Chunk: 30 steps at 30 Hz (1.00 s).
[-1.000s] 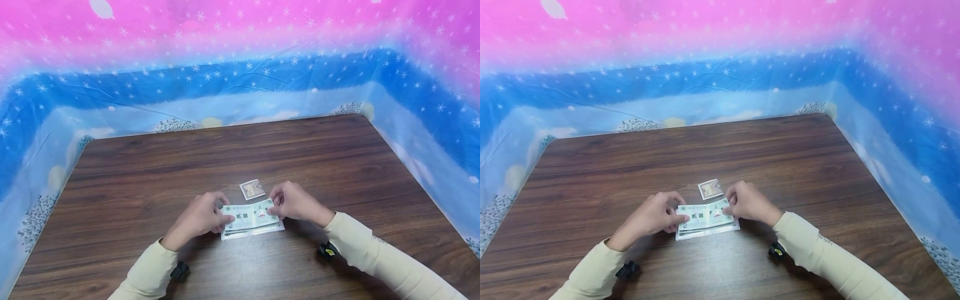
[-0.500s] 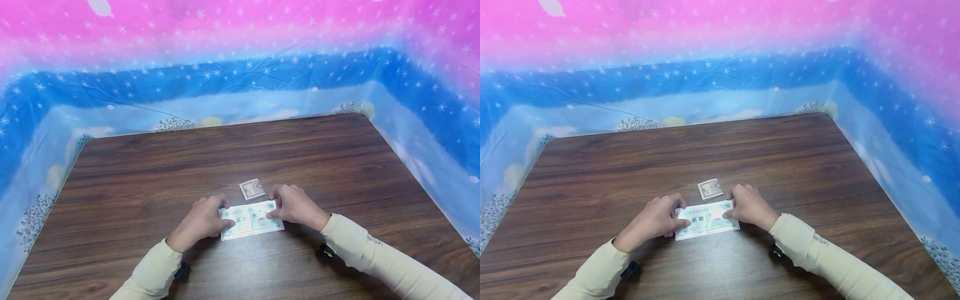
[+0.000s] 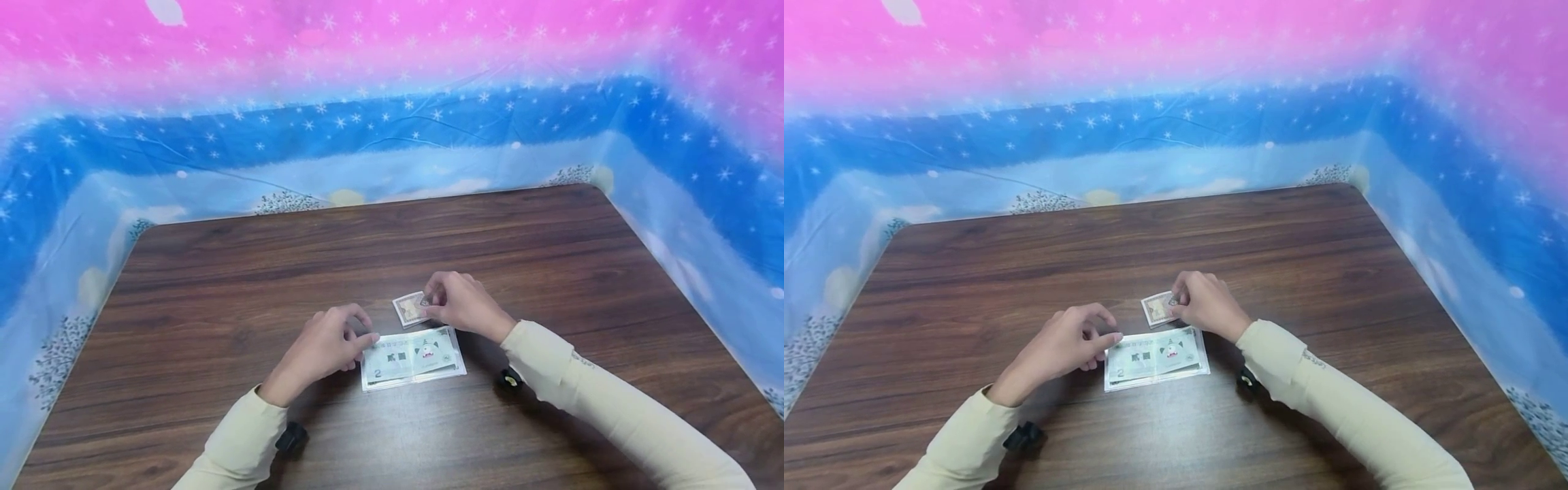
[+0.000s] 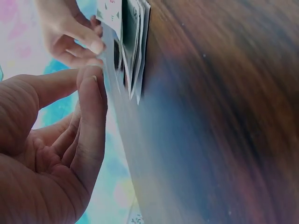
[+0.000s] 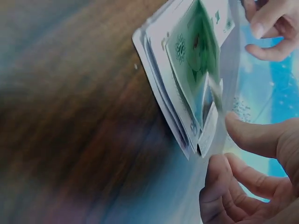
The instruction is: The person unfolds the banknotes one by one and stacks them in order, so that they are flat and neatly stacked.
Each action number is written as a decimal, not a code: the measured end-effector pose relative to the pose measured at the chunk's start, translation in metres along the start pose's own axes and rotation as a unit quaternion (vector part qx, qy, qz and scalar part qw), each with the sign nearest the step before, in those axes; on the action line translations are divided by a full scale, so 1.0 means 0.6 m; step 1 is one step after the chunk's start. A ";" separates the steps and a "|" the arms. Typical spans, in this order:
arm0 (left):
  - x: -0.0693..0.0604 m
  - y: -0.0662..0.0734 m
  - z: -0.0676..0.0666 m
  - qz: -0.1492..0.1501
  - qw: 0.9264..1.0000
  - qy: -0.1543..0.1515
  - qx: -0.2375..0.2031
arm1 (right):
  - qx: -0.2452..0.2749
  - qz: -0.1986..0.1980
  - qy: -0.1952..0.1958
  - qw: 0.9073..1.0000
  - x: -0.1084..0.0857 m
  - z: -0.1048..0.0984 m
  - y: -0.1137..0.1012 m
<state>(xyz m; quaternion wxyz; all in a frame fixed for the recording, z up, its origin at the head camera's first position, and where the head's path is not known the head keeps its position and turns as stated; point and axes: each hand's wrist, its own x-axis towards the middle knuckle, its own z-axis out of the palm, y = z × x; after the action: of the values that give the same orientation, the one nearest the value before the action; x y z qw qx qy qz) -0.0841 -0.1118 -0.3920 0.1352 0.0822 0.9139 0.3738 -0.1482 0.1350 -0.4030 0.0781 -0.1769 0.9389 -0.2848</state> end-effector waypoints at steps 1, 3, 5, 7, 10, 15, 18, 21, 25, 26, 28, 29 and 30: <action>0.000 0.000 -0.001 -0.002 1.000 0.000 -0.002 | -0.004 0.001 -0.003 1.000 0.005 0.002 -0.001; 0.000 0.000 -0.004 -0.006 1.000 0.000 -0.005 | -0.017 0.000 -0.007 1.000 0.012 0.005 -0.003; 0.000 0.000 -0.005 -0.009 1.000 0.000 -0.008 | -0.025 -0.001 -0.015 1.000 0.017 0.007 -0.003; -0.001 0.000 -0.007 -0.012 1.000 0.001 -0.009 | -0.031 -0.005 -0.022 0.999 0.021 0.008 -0.002; -0.001 -0.001 -0.009 -0.014 1.000 0.001 -0.010 | -0.032 -0.004 -0.027 0.999 0.026 0.008 0.002; -0.001 0.000 -0.012 -0.017 1.000 -0.001 -0.010 | -0.022 0.013 -0.028 0.999 0.032 0.008 0.008; -0.002 0.001 -0.013 -0.015 1.000 -0.001 -0.011 | -0.012 0.027 -0.021 0.999 0.034 0.009 0.008; -0.002 0.001 -0.015 -0.012 1.000 0.000 -0.016 | 0.012 0.038 -0.008 0.999 0.037 0.010 0.009; -0.001 -0.002 -0.015 0.004 1.000 0.013 -0.027 | 0.053 0.029 0.019 0.998 0.040 0.011 0.012; 0.000 -0.003 -0.015 0.010 0.999 0.020 -0.029 | 0.062 0.023 0.028 0.997 0.041 0.010 0.012; 0.001 -0.004 -0.015 0.024 0.998 0.038 -0.033 | 0.081 0.015 0.042 0.996 0.042 0.008 0.011; 0.001 -0.004 -0.015 0.029 0.998 0.048 -0.034 | 0.092 0.014 0.048 0.994 0.042 0.007 0.009; 0.001 -0.005 -0.015 0.034 0.997 0.059 -0.036 | 0.104 0.011 0.053 0.993 0.041 0.004 0.007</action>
<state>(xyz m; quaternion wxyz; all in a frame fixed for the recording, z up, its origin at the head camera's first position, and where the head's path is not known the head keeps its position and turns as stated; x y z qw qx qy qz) -0.0880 -0.1196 -0.3879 0.0710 0.0858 0.9029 0.4153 -0.1717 0.1277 -0.4085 0.0496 -0.1420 0.9088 -0.3893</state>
